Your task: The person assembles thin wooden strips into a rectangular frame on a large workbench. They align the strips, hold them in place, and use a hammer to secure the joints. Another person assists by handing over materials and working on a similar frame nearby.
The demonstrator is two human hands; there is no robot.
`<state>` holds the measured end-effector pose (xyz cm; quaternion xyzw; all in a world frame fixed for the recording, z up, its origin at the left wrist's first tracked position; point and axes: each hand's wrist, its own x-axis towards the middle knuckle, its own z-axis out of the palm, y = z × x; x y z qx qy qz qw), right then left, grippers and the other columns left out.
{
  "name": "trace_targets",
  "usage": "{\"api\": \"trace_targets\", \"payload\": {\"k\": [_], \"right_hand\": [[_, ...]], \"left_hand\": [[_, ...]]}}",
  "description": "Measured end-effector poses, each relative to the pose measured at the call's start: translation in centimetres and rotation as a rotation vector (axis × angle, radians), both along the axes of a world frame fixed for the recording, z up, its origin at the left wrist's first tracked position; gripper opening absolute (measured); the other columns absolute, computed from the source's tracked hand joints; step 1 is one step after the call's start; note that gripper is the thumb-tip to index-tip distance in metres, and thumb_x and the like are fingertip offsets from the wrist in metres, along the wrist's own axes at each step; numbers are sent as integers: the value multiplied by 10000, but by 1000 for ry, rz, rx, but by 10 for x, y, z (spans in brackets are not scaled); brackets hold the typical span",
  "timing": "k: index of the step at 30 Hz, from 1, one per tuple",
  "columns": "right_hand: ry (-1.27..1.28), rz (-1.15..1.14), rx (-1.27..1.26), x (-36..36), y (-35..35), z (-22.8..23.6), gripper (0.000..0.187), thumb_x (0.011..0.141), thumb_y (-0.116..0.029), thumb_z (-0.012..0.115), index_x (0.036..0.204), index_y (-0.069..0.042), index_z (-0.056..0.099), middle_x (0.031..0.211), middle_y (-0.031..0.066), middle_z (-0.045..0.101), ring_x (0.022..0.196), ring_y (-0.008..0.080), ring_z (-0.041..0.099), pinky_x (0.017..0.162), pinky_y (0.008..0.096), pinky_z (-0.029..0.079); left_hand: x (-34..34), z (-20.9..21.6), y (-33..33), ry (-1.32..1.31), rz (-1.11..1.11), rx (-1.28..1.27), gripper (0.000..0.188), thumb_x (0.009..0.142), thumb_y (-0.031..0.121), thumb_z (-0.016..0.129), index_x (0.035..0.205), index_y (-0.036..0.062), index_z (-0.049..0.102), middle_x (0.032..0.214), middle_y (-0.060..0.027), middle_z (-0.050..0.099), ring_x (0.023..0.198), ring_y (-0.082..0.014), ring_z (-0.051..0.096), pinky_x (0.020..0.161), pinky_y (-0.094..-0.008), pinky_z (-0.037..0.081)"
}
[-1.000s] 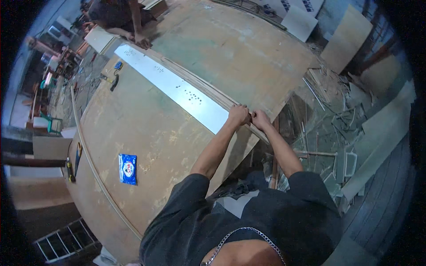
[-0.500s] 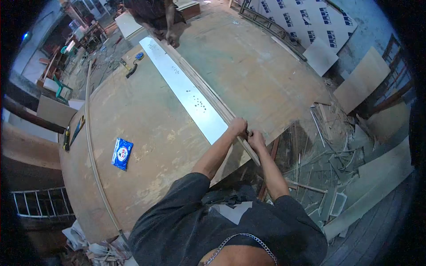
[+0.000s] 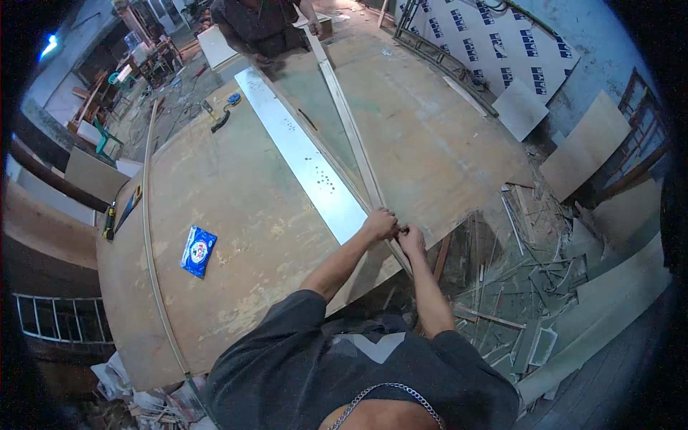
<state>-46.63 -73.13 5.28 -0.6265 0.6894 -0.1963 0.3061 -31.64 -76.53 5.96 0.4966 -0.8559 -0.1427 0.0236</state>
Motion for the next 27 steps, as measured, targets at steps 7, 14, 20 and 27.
{"api": "trace_targets", "payload": {"k": [7,14,20,27], "right_hand": [[-334,-129,-142,-51,16,-39,157,773,-141,668,783,7,617,682,84,621,641,154,585,604,307,468],[-627,-499,-237,-161,103,-17,339,871,-283,647,666,-48,513,597,-10,509,514,77,466,454,259,386],[-239,-695,-135,-267,183,-113,385,910,-310,578,661,-32,486,547,24,450,458,125,436,451,303,366],[-165,-502,1,-295,211,-204,355,895,-286,587,684,-1,565,581,90,561,509,191,574,493,350,450]], "left_hand": [[4,27,64,461,0,-364,303,813,251,610,1062,79,600,1097,-111,572,1092,-293,500,969,-446,372],[54,4,205,532,648,-405,366,776,120,622,1132,57,567,1143,-139,547,1100,-340,480,965,-443,373],[66,-23,296,221,1099,-445,508,763,172,625,1219,8,473,1245,-207,463,1198,-389,391,1026,-475,296],[54,-51,316,128,1400,-541,671,798,260,594,1345,-11,315,1362,-209,352,1286,-353,306,1082,-465,214]]}}
